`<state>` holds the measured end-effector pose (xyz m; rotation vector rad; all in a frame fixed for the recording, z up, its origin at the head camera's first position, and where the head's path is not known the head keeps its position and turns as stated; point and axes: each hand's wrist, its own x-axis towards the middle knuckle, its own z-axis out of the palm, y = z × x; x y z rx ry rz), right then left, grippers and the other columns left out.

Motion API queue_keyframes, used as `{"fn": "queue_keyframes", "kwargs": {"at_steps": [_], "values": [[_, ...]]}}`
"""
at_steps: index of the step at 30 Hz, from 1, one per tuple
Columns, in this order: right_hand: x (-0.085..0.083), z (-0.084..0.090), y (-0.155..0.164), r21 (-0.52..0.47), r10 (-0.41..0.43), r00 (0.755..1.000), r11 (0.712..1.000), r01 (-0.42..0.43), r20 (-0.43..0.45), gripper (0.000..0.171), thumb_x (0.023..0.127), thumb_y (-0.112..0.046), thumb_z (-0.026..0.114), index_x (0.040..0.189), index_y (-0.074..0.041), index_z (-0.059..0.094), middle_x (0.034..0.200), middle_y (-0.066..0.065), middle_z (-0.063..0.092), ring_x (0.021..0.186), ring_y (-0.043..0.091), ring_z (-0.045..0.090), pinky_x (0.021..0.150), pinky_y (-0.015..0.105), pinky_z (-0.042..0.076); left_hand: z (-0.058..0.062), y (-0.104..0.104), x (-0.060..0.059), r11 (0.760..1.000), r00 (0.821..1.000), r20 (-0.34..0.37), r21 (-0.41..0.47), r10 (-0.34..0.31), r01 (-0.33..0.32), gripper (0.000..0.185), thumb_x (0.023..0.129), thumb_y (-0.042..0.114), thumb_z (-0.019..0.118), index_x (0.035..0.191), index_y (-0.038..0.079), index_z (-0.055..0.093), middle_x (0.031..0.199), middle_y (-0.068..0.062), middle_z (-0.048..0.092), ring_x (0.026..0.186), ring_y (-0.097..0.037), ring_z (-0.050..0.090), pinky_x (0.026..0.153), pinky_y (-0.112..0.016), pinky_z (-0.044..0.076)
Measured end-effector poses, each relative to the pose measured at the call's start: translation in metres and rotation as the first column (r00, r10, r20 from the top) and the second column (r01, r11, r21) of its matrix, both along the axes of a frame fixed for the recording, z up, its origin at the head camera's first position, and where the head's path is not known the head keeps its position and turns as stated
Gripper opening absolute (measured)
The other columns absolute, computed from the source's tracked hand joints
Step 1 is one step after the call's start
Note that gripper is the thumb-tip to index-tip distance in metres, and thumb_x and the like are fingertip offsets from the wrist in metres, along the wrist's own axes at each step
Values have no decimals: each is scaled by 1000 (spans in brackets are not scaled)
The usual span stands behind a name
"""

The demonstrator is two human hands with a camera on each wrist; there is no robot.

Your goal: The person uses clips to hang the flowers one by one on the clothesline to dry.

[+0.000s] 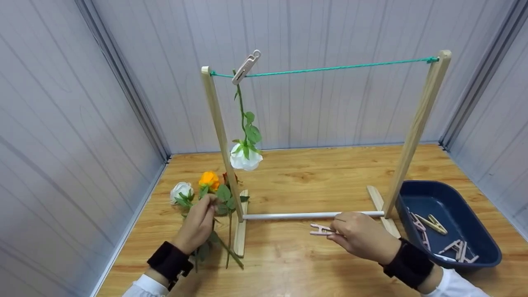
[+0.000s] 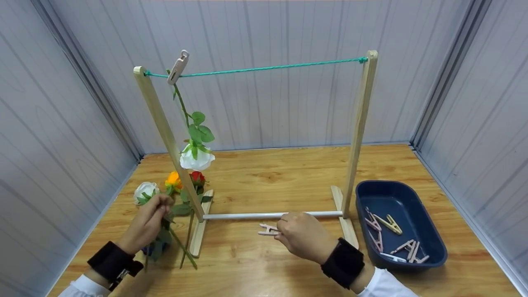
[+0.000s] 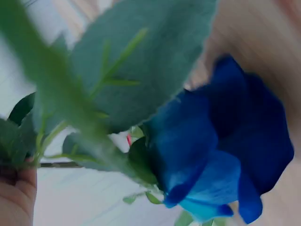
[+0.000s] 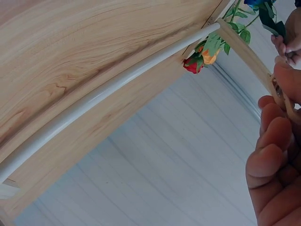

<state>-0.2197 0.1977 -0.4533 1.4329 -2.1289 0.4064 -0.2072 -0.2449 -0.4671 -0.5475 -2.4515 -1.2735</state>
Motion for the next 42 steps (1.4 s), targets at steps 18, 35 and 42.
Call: {"fn": "queue_keyframes", "kwargs": {"at_steps": [18, 35, 42], "values": [[0, 3, 0, 10, 1, 1000, 1000, -2, 30, 19, 89, -11, 88, 87, -12, 69, 75, -6, 58, 64, 0, 44, 56, 18, 37, 23, 19, 2, 910, 999, 27, 413, 21, -30, 33, 118, 7, 29, 120, -11, 57, 80, 1, 35, 67, -10, 32, 65, -27, 30], [1, 10, -2, -7, 6, 1000, 1000, -6, 24, 15, 92, -11, 86, 92, -11, 71, 77, -5, 63, 64, -1, 47, 55, 18, 39, 82, 24, 7, 565, 999, -26, 824, -41, 44, 33, 119, 18, 21, 93, 11, 40, 75, -1, 27, 65, -21, 20, 67, -38, 18], [1, 28, -5, -59, 25, 999, 998, -27, -33, 20, 108, -23, 71, 92, -10, 70, 74, -5, 61, 60, -2, 44, 53, 14, 35, 87, 40, 6, 659, 995, -73, 746, -61, 95, 31, 118, 15, 23, 92, 10, 40, 75, -1, 28, 64, -21, 23, 64, -35, 21]]}}
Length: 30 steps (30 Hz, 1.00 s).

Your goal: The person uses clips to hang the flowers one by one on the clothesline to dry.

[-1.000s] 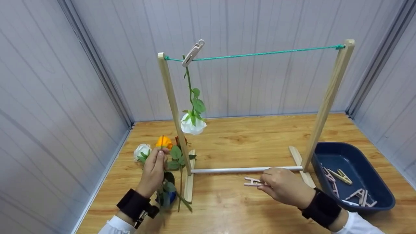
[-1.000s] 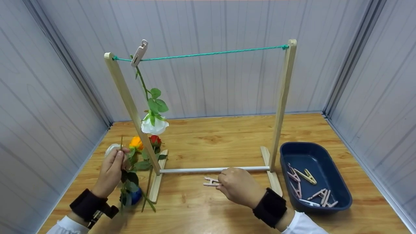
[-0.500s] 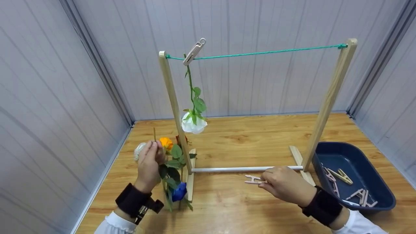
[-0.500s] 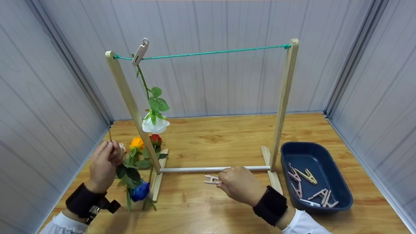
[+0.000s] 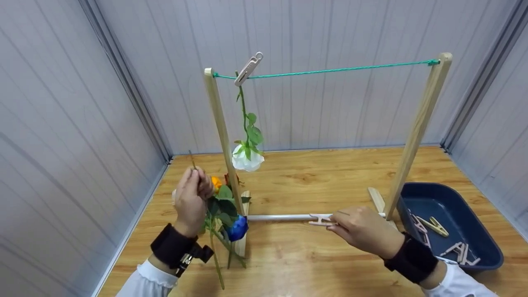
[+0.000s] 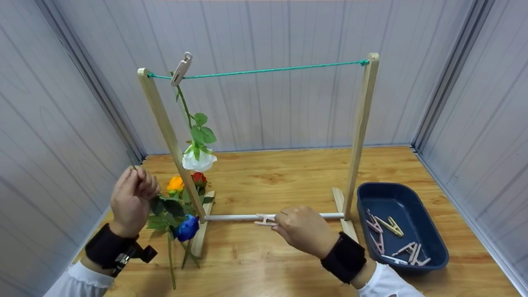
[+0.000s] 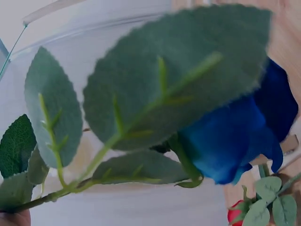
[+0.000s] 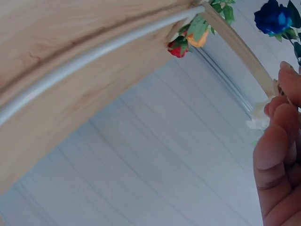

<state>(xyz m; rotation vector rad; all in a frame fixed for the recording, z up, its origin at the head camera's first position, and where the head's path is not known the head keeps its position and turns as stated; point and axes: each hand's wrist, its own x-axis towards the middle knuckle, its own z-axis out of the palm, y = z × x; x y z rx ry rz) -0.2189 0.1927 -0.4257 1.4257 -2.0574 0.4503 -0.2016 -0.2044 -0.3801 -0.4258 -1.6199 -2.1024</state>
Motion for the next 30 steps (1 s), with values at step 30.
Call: {"fn": "queue_keyframes", "kwargs": {"at_steps": [30], "values": [[-46, 152, -25, -49, 41, 999, 998, -40, 20, 5, 95, 7, 76, 96, 1, 76, 77, 6, 63, 64, 8, 47, 56, 25, 40, 68, 98, -42, 964, 975, -133, -223, -180, 147, 26, 114, 10, 26, 99, 7, 48, 77, 2, 31, 65, -11, 25, 64, -25, 24]]}}
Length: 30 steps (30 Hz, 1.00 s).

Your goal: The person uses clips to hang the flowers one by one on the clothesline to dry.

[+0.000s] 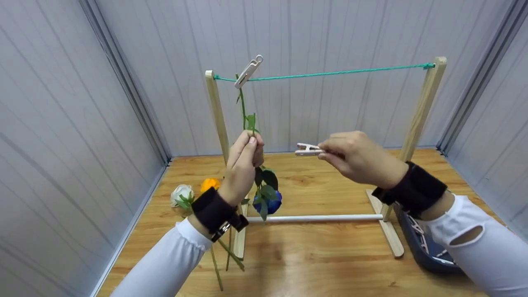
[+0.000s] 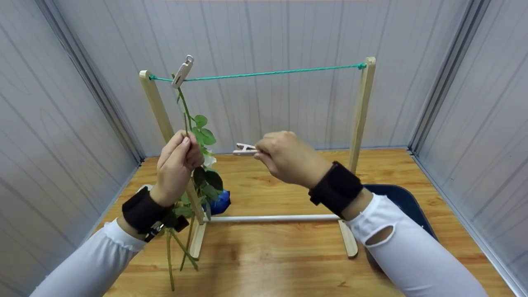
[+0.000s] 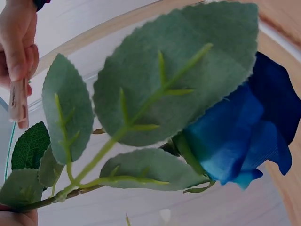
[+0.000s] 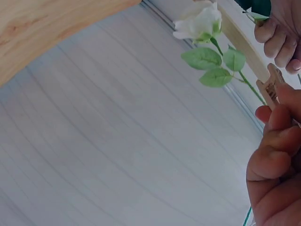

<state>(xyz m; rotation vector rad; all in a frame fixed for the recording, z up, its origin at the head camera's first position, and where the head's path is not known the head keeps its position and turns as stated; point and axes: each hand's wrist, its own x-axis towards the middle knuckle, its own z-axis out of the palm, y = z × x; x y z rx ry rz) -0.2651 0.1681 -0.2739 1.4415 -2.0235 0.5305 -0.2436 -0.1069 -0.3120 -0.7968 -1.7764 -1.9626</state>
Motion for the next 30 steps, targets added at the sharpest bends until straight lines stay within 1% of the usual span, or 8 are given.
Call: {"fn": "queue_keyframes", "kwargs": {"at_steps": [4, 7, 11, 13, 16, 20, 24, 30], "values": [[-8, 17, -5, 15, -33, 999, 999, 32, 34, 5, 100, 5, 72, 102, 5, 76, 81, 10, 63, 67, 10, 47, 59, 26, 40, 9, 7, -13, 999, 999, -6, 1, 34, -34, 26, 114, 11, 27, 100, 7, 48, 78, 1, 32, 65, -12, 25, 64, -25, 24], [-14, 29, -9, 19, -70, 995, 997, 68, 69, 9, 103, 3, 69, 107, 7, 76, 83, 13, 63, 68, 12, 46, 61, 26, 38, 15, 13, -22, 999, 999, 5, 14, 38, -38, 26, 115, 12, 27, 100, 7, 48, 78, 2, 33, 65, -12, 25, 64, -25, 24], [-23, 44, -16, 8, -105, 991, 994, 105, 85, 11, 104, 1, 69, 104, 8, 76, 81, 15, 65, 69, 14, 47, 62, 26, 37, 19, 20, -32, 999, 998, 37, 22, 43, -44, 27, 116, 12, 26, 100, 9, 47, 79, 2, 33, 67, -13, 26, 65, -24, 24], [-27, 52, -19, -12, -107, 991, 994, 109, 76, 11, 103, 1, 71, 99, 9, 76, 79, 16, 66, 67, 14, 46, 61, 24, 37, 20, 23, -35, 999, 997, 52, 21, 48, -49, 26, 117, 13, 26, 101, 9, 46, 81, 1, 34, 68, -13, 27, 66, -24, 24], [-32, 64, -24, -76, -98, 994, 992, 102, 49, 10, 100, 2, 73, 95, 10, 77, 75, 17, 68, 63, 11, 45, 58, 17, 34, 23, 27, -39, 997, 996, 49, 5, 71, -71, 26, 117, 12, 25, 101, 10, 46, 83, 0, 35, 68, -13, 29, 67, -25, 26], [-36, 82, -31, -130, -102, 994, 986, 105, 27, 11, 100, 1, 74, 95, 10, 79, 73, 18, 67, 61, 11, 41, 57, 14, 29, 29, 32, -42, 995, 995, 31, -15, 95, -95, 27, 117, 12, 25, 102, 10, 47, 81, 0, 34, 67, -14, 30, 67, -26, 27], [-38, 99, -39, -109, -134, 990, 984, 139, 48, 15, 103, 0, 69, 101, 12, 78, 78, 21, 64, 67, 14, 43, 62, 18, 30, 37, 37, -46, 995, 994, 40, 5, 101, -101, 27, 116, 12, 26, 101, 9, 49, 80, 1, 34, 67, -13, 30, 66, -26, 27], [-44, 118, -47, -75, -181, 978, 979, 189, 102, 18, 105, 0, 64, 107, 13, 76, 86, 22, 63, 76, 16, 46, 69, 21, 33, 48, 42, -56, 992, 991, 94, 74, 95, -102, 29, 116, 10, 26, 100, 7, 50, 80, 1, 37, 68, -12, 30, 68, -25, 28]]}}
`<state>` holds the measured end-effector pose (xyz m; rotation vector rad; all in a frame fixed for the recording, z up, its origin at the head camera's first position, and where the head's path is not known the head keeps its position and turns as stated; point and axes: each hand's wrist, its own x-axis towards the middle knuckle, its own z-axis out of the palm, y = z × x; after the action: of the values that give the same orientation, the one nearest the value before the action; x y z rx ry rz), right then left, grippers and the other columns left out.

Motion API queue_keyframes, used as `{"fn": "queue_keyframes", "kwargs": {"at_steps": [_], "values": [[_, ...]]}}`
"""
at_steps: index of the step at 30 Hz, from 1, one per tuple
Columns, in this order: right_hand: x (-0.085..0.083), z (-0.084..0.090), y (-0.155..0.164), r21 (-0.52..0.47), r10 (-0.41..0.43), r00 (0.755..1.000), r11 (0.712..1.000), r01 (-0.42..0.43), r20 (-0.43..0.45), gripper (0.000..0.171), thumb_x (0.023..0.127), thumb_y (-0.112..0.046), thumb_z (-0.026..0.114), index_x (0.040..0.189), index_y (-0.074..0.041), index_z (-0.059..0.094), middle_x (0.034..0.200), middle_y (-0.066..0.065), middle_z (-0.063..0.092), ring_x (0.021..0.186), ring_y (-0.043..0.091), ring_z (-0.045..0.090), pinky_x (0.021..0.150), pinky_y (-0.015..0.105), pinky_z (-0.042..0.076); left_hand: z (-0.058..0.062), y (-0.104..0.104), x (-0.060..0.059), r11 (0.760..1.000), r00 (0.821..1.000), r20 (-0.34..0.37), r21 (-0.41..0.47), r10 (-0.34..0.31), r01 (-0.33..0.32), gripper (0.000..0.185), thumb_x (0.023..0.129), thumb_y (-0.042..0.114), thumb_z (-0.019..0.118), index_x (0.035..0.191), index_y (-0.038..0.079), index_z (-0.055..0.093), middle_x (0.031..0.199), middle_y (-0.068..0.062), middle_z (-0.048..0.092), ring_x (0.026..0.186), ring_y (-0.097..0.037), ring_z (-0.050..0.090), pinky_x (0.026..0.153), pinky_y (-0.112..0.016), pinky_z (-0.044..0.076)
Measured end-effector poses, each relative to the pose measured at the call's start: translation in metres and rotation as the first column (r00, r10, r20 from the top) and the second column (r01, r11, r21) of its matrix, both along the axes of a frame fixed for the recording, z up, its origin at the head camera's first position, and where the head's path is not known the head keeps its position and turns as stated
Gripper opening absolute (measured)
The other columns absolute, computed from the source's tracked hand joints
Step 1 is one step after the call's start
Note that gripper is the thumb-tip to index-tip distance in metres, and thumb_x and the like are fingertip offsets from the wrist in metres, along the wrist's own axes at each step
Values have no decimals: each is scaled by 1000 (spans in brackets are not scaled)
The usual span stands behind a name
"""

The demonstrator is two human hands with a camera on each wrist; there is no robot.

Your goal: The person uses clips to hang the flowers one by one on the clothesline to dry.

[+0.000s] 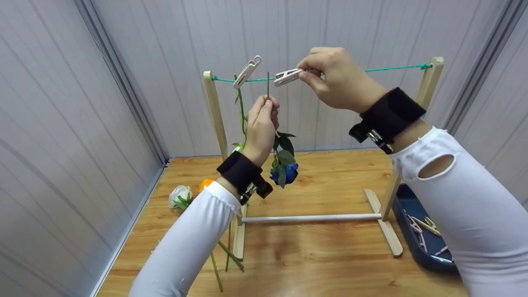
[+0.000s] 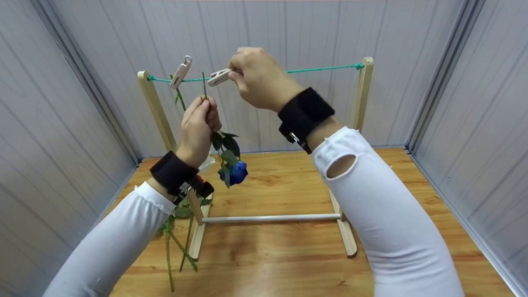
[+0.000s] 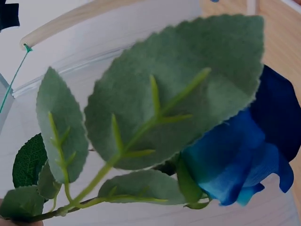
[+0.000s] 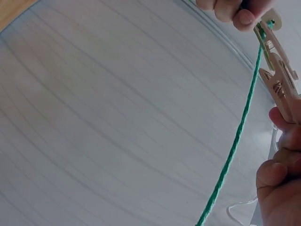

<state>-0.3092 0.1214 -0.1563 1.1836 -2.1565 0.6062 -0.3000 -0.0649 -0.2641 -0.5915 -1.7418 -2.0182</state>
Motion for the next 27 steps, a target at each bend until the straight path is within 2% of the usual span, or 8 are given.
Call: {"fn": "queue_keyframes", "kwargs": {"at_steps": [8, 16, 27], "values": [[-7, 5, -5, 8, -76, 992, 997, 76, 97, 21, 107, -4, 61, 105, 9, 78, 88, 14, 62, 79, 14, 46, 71, 22, 34, -7, 1, -12, 1000, 1000, 13, -14, 25, -24, 28, 115, 9, 27, 99, 7, 49, 79, 1, 35, 68, -11, 31, 68, -25, 28], [-15, 5, -12, 84, -91, 986, 993, 80, 140, 24, 108, -4, 59, 107, 10, 78, 93, 20, 64, 85, 22, 47, 77, 31, 36, -9, 5, -15, 995, 998, 15, -69, 68, -67, 27, 115, 10, 28, 101, 8, 51, 83, 1, 38, 71, -12, 35, 70, -25, 30], [-20, 1, -13, 93, -103, 975, 992, 86, 195, 24, 107, -7, 61, 110, 9, 78, 92, 20, 64, 85, 23, 45, 79, 34, 33, -12, 8, -17, 995, 997, 11, -74, 70, -69, 27, 116, 10, 27, 102, 10, 50, 86, 0, 37, 74, -12, 35, 72, -25, 30]]}}
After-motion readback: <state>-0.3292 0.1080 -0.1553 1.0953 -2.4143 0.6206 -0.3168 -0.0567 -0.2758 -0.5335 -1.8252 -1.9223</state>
